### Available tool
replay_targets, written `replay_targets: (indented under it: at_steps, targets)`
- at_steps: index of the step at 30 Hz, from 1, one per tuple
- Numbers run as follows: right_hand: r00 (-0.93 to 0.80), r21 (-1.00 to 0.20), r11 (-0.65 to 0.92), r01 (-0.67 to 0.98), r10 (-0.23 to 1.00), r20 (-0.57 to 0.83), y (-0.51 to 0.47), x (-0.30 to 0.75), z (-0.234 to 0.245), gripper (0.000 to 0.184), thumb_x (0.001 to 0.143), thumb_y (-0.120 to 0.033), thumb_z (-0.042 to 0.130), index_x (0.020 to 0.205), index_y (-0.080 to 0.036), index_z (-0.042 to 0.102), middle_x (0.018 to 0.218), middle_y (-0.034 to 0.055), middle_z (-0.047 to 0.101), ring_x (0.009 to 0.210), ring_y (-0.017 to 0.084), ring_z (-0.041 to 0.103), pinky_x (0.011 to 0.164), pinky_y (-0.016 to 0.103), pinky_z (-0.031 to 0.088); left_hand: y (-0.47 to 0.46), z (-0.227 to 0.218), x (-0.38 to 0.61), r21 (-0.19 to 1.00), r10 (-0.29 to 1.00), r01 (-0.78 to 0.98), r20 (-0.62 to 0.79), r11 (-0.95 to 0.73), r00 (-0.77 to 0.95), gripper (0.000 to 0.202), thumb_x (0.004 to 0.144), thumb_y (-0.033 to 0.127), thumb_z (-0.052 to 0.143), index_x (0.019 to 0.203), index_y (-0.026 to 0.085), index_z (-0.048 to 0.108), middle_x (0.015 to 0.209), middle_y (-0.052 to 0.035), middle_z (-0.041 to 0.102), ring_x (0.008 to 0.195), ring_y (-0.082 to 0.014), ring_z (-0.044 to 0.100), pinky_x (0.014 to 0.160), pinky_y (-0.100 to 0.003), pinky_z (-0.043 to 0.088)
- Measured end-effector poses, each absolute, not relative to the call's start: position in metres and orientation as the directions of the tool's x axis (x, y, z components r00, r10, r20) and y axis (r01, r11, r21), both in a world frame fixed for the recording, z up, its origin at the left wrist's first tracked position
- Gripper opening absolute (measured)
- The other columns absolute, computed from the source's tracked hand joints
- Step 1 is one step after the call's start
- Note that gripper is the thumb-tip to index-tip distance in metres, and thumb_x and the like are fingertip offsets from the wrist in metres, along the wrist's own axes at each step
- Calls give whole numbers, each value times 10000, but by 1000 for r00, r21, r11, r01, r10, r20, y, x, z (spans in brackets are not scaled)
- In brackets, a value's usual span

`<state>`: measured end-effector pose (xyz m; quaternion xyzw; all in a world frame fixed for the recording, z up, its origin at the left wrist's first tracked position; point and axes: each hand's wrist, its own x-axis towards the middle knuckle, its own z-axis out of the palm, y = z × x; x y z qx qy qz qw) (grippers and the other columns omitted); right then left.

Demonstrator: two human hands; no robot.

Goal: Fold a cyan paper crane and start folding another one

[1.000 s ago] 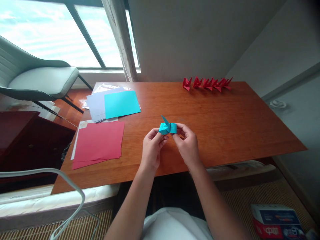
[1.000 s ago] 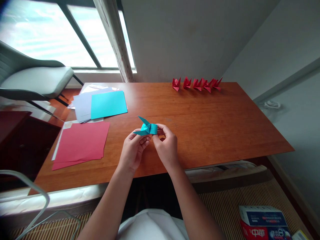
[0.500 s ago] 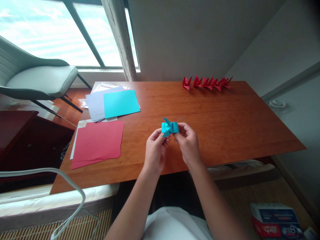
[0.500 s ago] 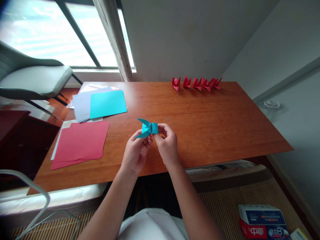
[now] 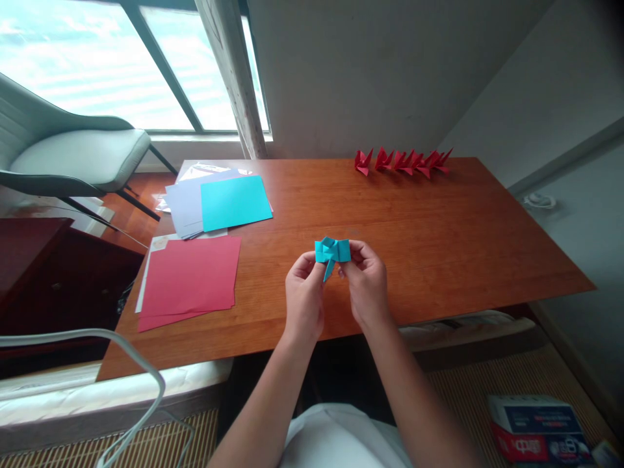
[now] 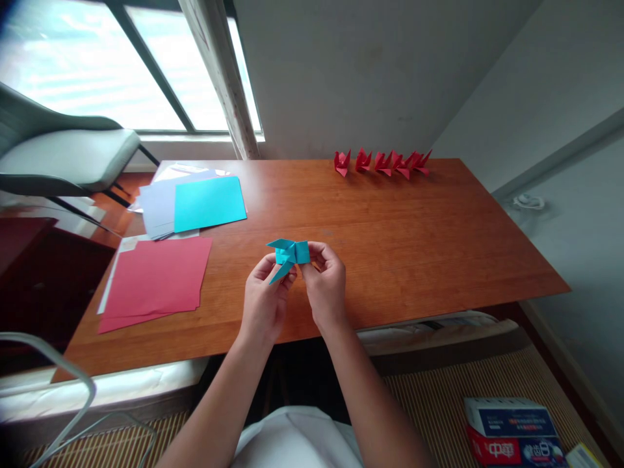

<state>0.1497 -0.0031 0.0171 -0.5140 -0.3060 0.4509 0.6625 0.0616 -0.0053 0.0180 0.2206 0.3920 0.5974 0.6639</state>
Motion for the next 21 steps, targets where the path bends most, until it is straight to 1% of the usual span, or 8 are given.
replay_targets:
  at_steps: [4,8,16,19,21]
  targets:
    - [444,-957,90,-274,895,-43,-1,149,17,157,696,-256,792,818,-205,707,727,-23,696,656,133,603,638,273,489,-5,17,62,776,968,-601,-251,192,-15,217,730,341,868,819,179,755,777,8,650,705,-82,537,695,-189,441]
    - [462,-960,97,-263,886,-38,-1,148,17,191,687,-290,810,821,-202,706,768,-5,719,719,156,639,679,291,520,-6,17,64,785,968,-592,-248,184,-29,245,735,374,865,805,178,737,749,19,613,679,-80,512,658,-194,424]
    - [452,-972,50,-230,890,-62,-1,148,16,237,707,-364,805,846,-205,696,809,14,726,778,177,653,727,314,533,-9,16,65,802,973,-572,-230,169,-34,220,757,365,844,820,186,732,762,17,613,683,-90,520,658,-205,420]
    - [416,-972,25,-235,906,-78,-1,149,14,218,720,-340,785,865,-207,691,824,12,724,771,176,652,713,306,527,-8,15,63,808,976,-568,-217,158,-36,202,762,349,835,839,189,738,763,15,617,684,-93,522,666,-207,425]
    - [368,-979,12,-203,928,-64,-1,152,13,192,749,-301,755,910,-213,698,866,13,730,788,177,656,715,299,520,-6,15,60,810,976,-565,-215,158,-36,181,768,328,826,838,186,738,755,15,617,686,-94,529,675,-205,432]
